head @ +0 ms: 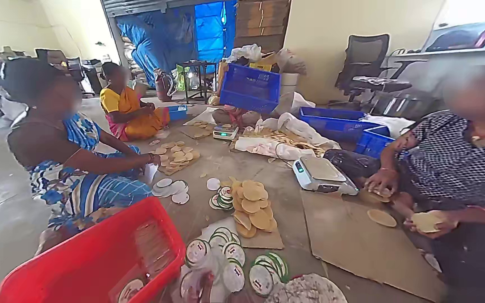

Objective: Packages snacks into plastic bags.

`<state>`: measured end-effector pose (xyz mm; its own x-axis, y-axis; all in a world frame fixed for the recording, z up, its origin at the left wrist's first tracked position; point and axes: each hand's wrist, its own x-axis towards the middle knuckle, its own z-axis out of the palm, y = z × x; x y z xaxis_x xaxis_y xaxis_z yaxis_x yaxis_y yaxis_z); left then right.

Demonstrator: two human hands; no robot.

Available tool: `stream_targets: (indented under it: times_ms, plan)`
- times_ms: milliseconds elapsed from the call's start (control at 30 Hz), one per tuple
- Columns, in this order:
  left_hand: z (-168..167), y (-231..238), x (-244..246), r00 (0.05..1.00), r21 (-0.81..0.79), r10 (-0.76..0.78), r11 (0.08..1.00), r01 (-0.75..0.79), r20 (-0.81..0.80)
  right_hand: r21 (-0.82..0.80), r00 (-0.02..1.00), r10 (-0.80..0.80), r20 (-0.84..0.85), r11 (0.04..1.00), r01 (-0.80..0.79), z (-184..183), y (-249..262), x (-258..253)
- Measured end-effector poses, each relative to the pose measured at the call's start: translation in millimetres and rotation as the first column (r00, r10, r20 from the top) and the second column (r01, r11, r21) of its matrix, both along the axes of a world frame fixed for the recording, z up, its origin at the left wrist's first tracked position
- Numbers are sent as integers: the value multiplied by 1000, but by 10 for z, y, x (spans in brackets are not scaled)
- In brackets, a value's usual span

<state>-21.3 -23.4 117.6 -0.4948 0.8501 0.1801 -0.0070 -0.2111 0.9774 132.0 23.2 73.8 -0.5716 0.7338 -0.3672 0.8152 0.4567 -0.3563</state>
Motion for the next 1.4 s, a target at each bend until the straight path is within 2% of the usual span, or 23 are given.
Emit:
stream_targets:
  times_ms: [67,133,233,333,400,433,467,533,600,667,700,767,833,933,1067,1200,1267,1333,1400]
  plan:
    - [-13,-36,-4,994,20,18,1000,-16,-111,-11,1000,-4,6,1000,4,65,-70,-32]
    - [-43,-28,-34,984,140,67,989,-44,-164,-25,1000,1,6,1000,-1,67,-105,-54]
    - [41,-86,-35,987,275,81,960,-41,-136,-103,1000,4,28,995,-1,141,-133,-20]
    - [219,-228,-46,991,325,56,946,-14,-119,-114,995,-95,25,989,97,437,-172,2]
    - [372,-349,-81,985,343,15,938,44,-170,-42,981,-174,-91,984,171,670,-214,84]
    - [449,-425,-95,982,338,-10,938,75,-191,-13,942,-234,-240,971,238,761,-235,158]
    - [527,-506,-97,979,325,-35,941,100,-201,9,858,-298,-418,943,333,834,-258,234]
    - [652,-644,-90,974,288,-94,945,153,-208,-20,616,-348,-707,880,474,1065,-287,388]
    - [736,-727,-63,967,267,-159,941,210,-201,-68,402,-303,-864,862,503,1524,-355,551]
    - [779,-759,-28,953,249,-222,930,270,-204,-68,249,-193,-949,897,437,2094,-497,686]
    - [793,-771,-4,945,240,-252,924,299,-208,-38,221,-126,-967,930,365,2343,-576,750]
    - [821,-780,61,928,244,-298,905,350,-224,85,230,49,-972,986,147,2697,-668,834]
    - [868,-797,127,908,260,-339,880,398,-245,179,254,184,-949,983,-43,2857,-715,801]
    - [913,-850,174,882,266,-406,846,461,-238,179,351,207,-913,977,-113,2830,-827,657]
    - [952,-1003,186,880,250,-441,844,474,-179,89,427,102,-898,995,-51,2675,-870,583]
    - [937,-1126,198,841,171,-515,825,538,-163,-2,351,10,-936,999,-33,2559,-851,592]
    - [974,-1160,260,851,91,-492,854,513,-184,-5,301,-1,-954,1000,-12,2434,-809,597]
    - [994,-1161,312,856,55,-484,864,500,-182,14,218,26,-976,998,-58,2281,-737,597]
    - [950,-1123,336,845,88,-516,844,529,-137,48,115,66,-991,986,-158,2154,-659,586]
